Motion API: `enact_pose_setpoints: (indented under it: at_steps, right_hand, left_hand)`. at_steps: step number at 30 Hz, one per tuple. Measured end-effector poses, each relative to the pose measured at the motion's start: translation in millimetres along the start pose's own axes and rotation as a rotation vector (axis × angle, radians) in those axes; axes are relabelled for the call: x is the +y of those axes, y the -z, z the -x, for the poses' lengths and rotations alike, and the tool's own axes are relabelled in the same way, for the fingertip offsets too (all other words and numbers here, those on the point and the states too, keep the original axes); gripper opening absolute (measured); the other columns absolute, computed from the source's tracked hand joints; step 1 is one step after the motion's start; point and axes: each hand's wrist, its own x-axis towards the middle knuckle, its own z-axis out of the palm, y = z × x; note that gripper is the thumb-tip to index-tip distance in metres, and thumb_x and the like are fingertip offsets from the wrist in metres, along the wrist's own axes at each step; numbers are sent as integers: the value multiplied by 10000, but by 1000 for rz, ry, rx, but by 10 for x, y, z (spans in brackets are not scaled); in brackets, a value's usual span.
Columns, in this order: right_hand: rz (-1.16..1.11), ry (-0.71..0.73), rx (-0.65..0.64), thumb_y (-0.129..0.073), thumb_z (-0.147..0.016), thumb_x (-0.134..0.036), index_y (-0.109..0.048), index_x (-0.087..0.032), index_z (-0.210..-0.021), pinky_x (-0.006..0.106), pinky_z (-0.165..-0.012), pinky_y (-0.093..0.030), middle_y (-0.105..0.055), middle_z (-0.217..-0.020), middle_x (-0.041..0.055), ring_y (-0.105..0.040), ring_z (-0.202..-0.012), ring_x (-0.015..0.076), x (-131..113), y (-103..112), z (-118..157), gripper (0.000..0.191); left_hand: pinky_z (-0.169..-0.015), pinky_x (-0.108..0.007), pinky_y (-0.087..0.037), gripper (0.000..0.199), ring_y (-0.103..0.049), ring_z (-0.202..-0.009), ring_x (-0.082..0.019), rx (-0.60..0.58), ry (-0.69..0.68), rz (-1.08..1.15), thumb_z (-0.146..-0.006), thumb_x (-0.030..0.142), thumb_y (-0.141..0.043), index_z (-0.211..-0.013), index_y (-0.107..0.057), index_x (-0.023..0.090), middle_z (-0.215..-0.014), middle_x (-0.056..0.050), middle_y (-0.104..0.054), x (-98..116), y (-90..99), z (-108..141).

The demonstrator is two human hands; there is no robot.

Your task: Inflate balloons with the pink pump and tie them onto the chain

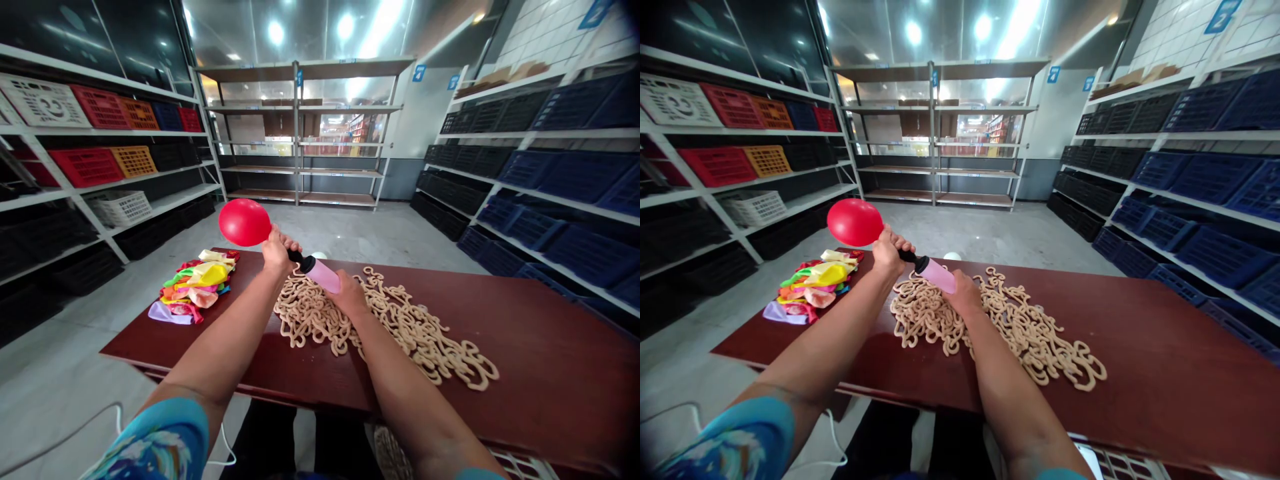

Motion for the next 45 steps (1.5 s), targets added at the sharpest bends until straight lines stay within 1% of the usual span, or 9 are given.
enact_pose_setpoints:
  at_steps: [3, 9, 12, 16, 24, 28, 33, 41, 45]
  right_hand:
    - [-18, 21, 16, -621, -708, -383, -532, -205, -1014, 280, -640, -366, -625, -875, 57, -580, -788, 203, 13, -1, 2, 366]
    - [-74, 38, 35, -617, -697, -372, -528, -215, -1026, 287, -639, -374, -624, -904, 58, -577, -799, 205, 28, -23, -2, 376]
    - [-86, 33, 18, -624, -680, -362, -533, -203, -1004, 290, -627, -371, -624, -879, 62, -575, -782, 207, 4, -58, -13, 373]
    - [-50, -4, -46, -644, -662, -353, -529, -201, -945, 282, -627, -365, -623, -859, 56, -575, -779, 200, 9, -65, -13, 341]
    - [14, 5, -72, -682, -660, -351, -500, -204, -936, 272, -657, -370, -628, -898, 60, -581, -835, 197, 29, -47, -5, 362]
    - [20, 12, -61, -687, -660, -371, -506, -205, -942, 267, -643, -368, -625, -870, 51, -584, -803, 192, 26, -58, 4, 373]
    - [8, 34, -8, -635, -707, -390, -517, -200, -993, 270, -663, -376, -624, -894, 59, -579, -827, 197, -3, -46, 7, 362]
    - [-52, 39, -8, -628, -693, -367, -525, -204, -1026, 293, -657, -398, -619, -905, 59, -578, -827, 208, -8, -26, -5, 385]
    - [-85, 12, -20, -633, -673, -357, -538, -205, -1003, 319, -634, -413, -620, -885, 71, -581, -781, 215, -10, -74, -20, 376]
  left_hand:
    - [-386, -238, -368, 499, -337, -326, -83, 14, -15, 10, -764, 504, -565, -559, -215, 212, -412, 79, -228, 240, 10, -62]
    - [-384, -228, -385, 473, -318, -321, -77, 17, -133, -21, -763, 438, -579, -569, -211, 213, -409, 81, -213, 1024, 13, -270]
    - [-378, -220, -380, 469, -321, -321, -76, 12, -167, -52, -774, 426, -560, -573, -196, 210, -409, 78, -218, 1227, 9, -332]
    - [-375, -216, -368, 473, -312, -320, -71, 7, -166, -32, -770, 432, -561, -571, -195, 209, -415, 80, -214, 1093, 35, -324]
    - [-374, -220, -349, 524, -312, -322, -69, 11, -19, -10, -734, 540, -576, -573, -203, 209, -419, 88, -213, 173, 106, -137]
    - [-392, -224, -353, 536, -329, -326, -69, 14, 24, 31, -751, 547, -561, -562, -194, 205, -416, 83, -221, -64, 120, -40]
    - [-390, -241, -362, 528, -333, -330, -80, 28, 27, 34, -742, 535, -581, -557, -209, 210, -416, 79, -228, 171, 106, -44]
    - [-388, -246, -384, 465, -319, -326, -85, 26, -134, -28, -784, 426, -555, -566, -205, 212, -417, 74, -213, 1088, 69, -315]
    - [-380, -234, -372, 459, -317, -322, -80, 43, -161, -29, -795, 411, -541, -567, -198, 209, -418, 71, -223, 1190, 36, -406]
